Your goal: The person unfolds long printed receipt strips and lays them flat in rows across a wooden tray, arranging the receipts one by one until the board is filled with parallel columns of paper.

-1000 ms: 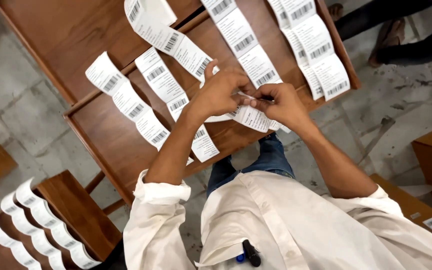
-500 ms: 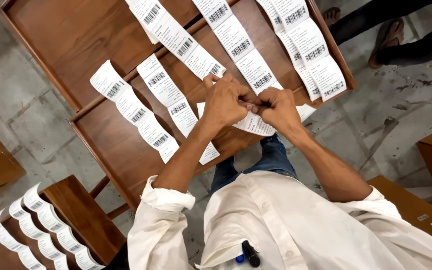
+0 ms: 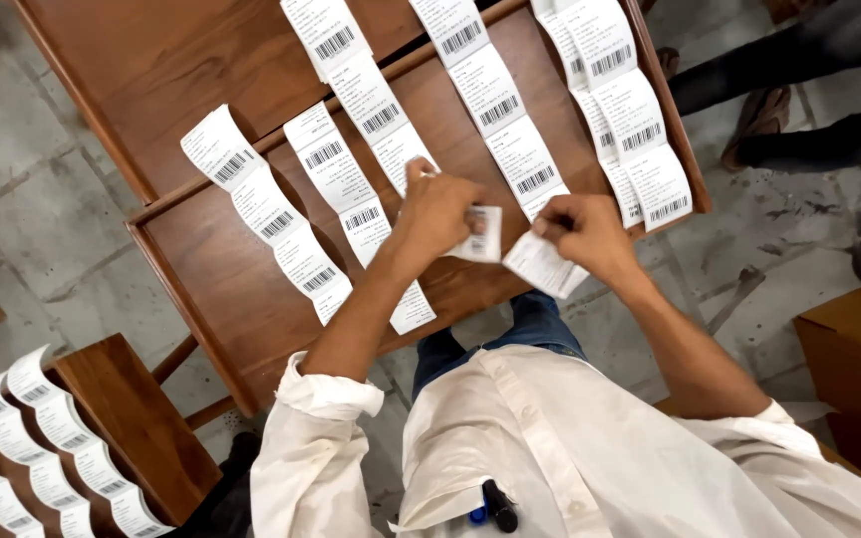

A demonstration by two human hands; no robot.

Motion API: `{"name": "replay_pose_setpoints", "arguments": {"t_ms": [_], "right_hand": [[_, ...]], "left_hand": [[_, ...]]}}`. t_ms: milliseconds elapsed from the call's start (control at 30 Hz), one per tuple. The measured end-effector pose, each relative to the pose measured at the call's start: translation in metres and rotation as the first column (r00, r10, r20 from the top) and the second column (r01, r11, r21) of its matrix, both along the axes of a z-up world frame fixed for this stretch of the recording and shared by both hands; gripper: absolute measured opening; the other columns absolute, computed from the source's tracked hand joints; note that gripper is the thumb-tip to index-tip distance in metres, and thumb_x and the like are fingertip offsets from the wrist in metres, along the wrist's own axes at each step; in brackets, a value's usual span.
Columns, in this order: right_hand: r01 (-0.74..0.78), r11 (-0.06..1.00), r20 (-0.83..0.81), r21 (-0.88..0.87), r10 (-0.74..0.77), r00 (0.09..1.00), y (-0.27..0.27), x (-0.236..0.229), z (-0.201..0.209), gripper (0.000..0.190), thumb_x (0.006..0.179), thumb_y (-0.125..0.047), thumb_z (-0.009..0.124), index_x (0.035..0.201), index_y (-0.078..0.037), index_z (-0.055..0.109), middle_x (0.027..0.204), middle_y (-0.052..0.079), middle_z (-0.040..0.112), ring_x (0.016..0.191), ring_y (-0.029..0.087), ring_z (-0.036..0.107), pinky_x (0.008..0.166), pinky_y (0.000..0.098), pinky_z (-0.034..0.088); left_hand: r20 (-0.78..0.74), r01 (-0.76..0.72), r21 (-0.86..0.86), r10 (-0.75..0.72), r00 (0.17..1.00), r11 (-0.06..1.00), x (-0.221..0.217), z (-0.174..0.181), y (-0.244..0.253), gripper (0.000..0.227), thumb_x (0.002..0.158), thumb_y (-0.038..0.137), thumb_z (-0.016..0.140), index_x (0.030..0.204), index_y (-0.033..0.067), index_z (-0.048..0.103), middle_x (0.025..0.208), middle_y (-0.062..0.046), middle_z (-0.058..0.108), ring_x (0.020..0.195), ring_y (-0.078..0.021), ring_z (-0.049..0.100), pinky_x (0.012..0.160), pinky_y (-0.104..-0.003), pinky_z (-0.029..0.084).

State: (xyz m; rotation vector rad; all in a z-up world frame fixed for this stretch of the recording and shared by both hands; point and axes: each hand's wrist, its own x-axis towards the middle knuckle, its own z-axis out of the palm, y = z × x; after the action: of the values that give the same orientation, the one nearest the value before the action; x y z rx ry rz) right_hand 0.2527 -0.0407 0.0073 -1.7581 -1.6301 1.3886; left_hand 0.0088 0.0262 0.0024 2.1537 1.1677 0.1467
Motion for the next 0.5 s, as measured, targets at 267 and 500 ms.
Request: {"name": "replay_pose_setpoints", "arguments": {"t_ms": [267, 500], "right_hand": [[0.312, 0.941, -0.393, 0.13, -0.24, 0.888, 0.149, -0.002, -0.044, 0.014, 0.097, -0.012, 0.074, 0.098, 0.002, 0.07, 0.084, 0.001, 0.066, 0.075, 0.008, 0.059, 0.066, 0.0247, 0.05], [0.419, 0.906, -0.448, 0.059, -0.351, 0.822, 0.313, -0.044, -0.155, 0.016, 0.091, -0.005, 0.075, 0.079, -0.003, 0.064, 0.077, -0.001, 0.064, 0.071, 0.01, 0.061, 0.061, 0.0307, 0.052]], "left_hand": [[0.024, -0.083, 0.012, 0.082, 0.996, 0.997, -0.031, 0.013, -0.009, 0.012, 0.075, 0.008, 0.079, 0.086, 0.0134, 0.078, 0.073, -0.003, 0.073, 0.081, -0.0215, 0.067, 0.113, -0.051, 0.026], [0.082, -0.19, 0.11, 0.182, 0.98, 0.976, -0.029, 0.016, -0.045, 0.007, 0.081, 0.009, 0.078, 0.086, 0.0144, 0.077, 0.077, 0.0, 0.073, 0.088, -0.0181, 0.066, 0.116, -0.053, 0.026]]}}
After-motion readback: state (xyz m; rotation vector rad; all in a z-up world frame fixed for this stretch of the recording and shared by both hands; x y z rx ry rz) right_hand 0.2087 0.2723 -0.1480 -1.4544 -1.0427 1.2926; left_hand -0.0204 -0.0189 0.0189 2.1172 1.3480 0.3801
